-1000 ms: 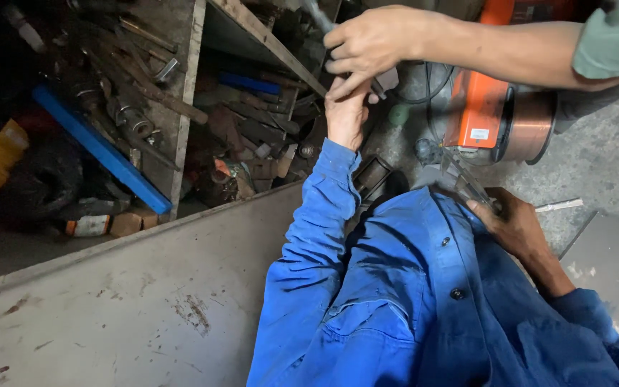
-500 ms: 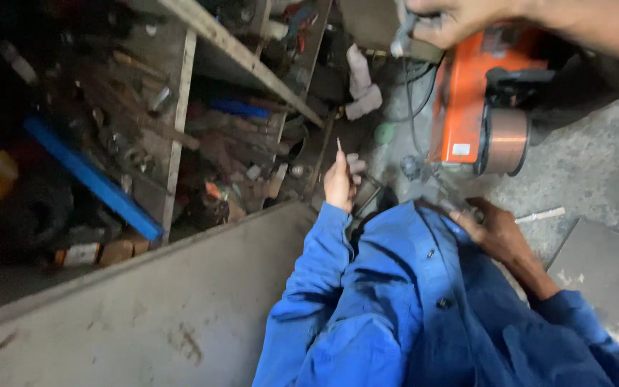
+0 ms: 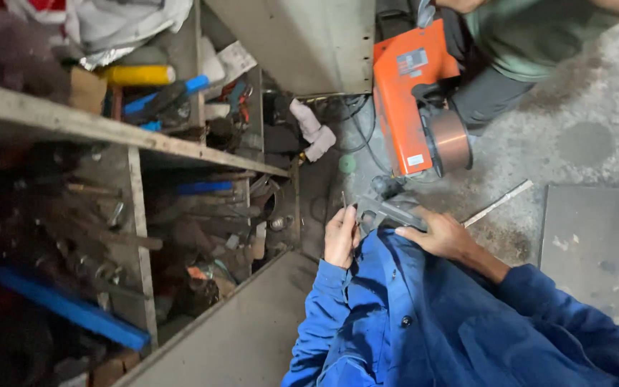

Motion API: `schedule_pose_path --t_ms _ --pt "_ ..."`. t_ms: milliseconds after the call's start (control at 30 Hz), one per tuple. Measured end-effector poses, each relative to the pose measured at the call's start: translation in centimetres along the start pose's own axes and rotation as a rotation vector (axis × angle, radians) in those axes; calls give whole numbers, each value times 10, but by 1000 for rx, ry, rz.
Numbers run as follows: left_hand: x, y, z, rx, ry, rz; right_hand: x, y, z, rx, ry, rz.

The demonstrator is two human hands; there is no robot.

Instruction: The person retrieves several drill bits from a cluttered shelf, compares them, and uses a vernier caliper to measure the diameter of each bit. The person places the measured bits back on the shelf and continues selecting and measuring additional bits.

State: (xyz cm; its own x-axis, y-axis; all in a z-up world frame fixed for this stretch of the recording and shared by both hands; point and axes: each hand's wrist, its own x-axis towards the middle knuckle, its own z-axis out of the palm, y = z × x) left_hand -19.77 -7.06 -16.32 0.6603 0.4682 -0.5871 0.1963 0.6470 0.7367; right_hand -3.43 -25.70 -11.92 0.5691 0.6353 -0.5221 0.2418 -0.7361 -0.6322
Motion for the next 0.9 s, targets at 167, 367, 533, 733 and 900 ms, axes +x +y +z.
schedule_pose_path --t_ms 167,367,533,733,900 --pt "-4 5 -1 85 -4 91 3 12 12 -4 -2 8" --pt "-10 17 13 308 -21 252 9 9 9 114 46 -95" --pt "-31 51 46 495 0 413 11 5 4 89 57 -96" --pt "-30 44 44 756 159 517 7 -4 -4 68 45 -68" --pt "-35 50 52 821 192 567 4 -12 -6 27 50 49"
